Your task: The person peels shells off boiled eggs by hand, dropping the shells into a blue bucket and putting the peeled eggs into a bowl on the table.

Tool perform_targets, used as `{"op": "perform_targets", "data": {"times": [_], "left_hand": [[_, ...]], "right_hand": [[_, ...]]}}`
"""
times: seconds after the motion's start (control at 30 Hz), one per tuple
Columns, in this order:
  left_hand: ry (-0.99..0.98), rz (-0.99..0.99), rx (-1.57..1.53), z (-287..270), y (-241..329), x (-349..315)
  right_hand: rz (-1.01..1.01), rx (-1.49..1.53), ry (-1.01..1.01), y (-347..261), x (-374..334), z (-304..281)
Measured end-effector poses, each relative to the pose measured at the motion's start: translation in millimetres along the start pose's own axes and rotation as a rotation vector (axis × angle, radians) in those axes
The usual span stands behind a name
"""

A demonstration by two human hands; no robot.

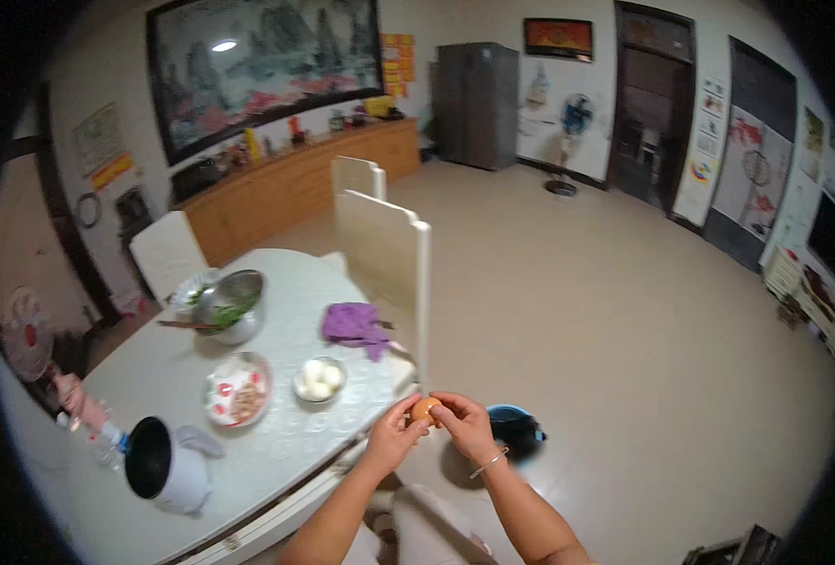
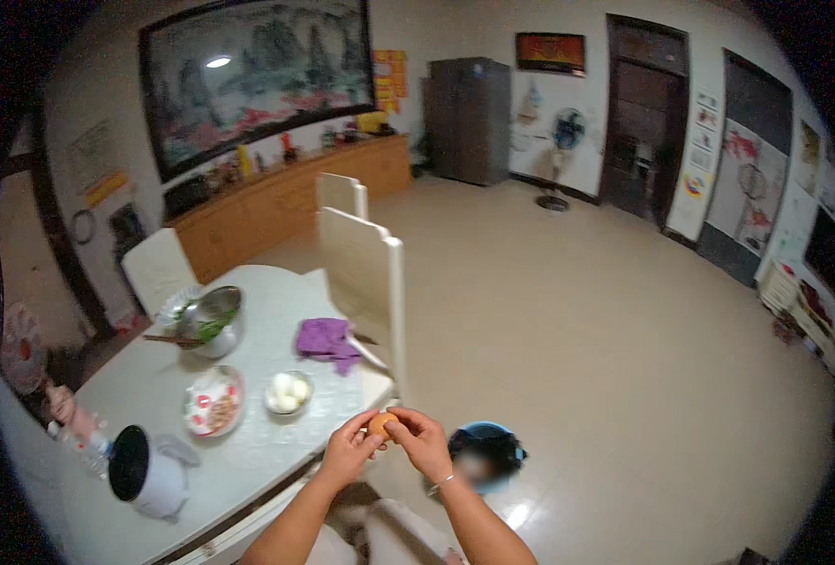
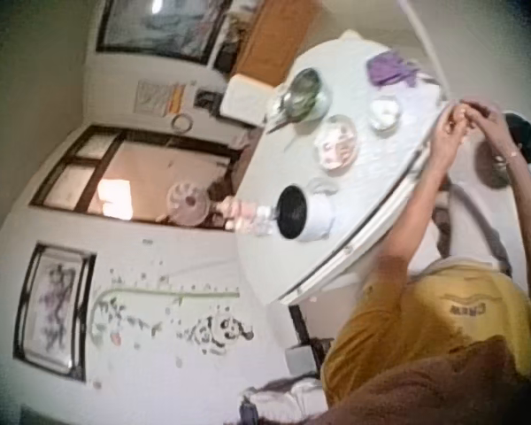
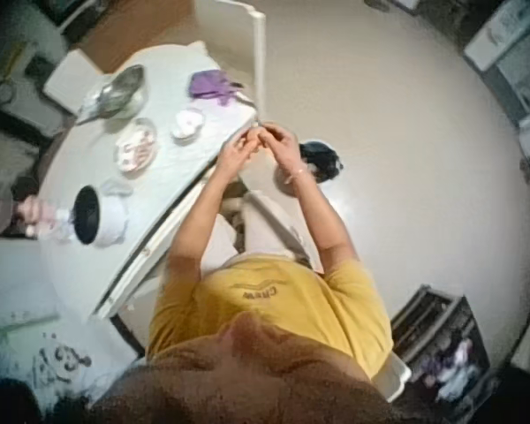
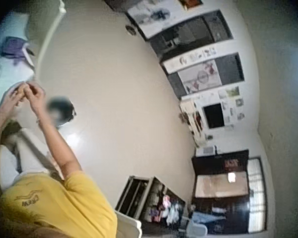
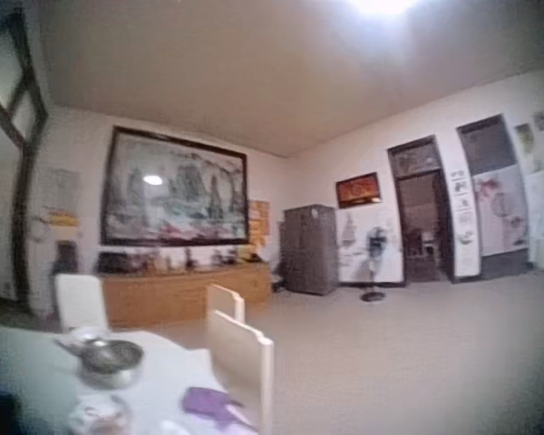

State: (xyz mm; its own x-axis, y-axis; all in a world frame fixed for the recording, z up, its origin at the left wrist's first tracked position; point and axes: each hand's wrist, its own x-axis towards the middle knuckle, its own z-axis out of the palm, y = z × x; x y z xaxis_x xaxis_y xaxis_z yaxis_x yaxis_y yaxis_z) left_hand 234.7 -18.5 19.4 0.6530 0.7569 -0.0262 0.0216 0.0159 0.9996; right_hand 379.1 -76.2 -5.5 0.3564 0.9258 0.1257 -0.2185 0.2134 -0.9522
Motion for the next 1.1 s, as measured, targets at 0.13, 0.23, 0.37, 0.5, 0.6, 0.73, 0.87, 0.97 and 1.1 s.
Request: {"op": "perform_targets", "data": {"times": [0.13,0.23,0.37,0.5,0.6,0.73,0.87,0.97,1.1], "left_hand": [[-0.11,0.015,-0.082,64.9,-33.5,39.7],[-0.151,0.138,-0.174,101.9,-52.6,63.1],[-0.216,0.159,-0.08,125.9,-57.3,84.0],[-0.274,0.044,-0.238,139.8,-43.0,93.1],[-0.251,0.082,-0.069,141.5,-46.1,103.2],[-0.165,0.478,0.472,139.0,-46.9,104.2],[-0.081,0.217,0.213,140.2,-45.4,100.3],[-0.248,-0.106,-0.139,128.9,-55.9,110.1],[-0.231,-0.039,-0.143,127.9,-55.2,111.4]], "right_hand": [[0.014,-0.045,0.155,-5.4,-13.8,-73.4],[0.103,-0.065,0.265,-25.8,-20.7,-103.4],[0.11,-0.012,0.242,-6.9,-16.9,-144.3],[0.057,-0.027,0.254,-2.7,-13.2,-165.2],[0.08,0.017,0.27,0.1,-8.3,-172.7],[0.111,-0.05,0.239,0.7,-7.6,-172.2],[0.047,-0.047,0.229,5.9,-5.7,-169.1],[0.042,0.018,0.202,4.7,-4.9,-160.5],[0.052,-0.014,0.214,6.0,-3.4,-159.5]]}}
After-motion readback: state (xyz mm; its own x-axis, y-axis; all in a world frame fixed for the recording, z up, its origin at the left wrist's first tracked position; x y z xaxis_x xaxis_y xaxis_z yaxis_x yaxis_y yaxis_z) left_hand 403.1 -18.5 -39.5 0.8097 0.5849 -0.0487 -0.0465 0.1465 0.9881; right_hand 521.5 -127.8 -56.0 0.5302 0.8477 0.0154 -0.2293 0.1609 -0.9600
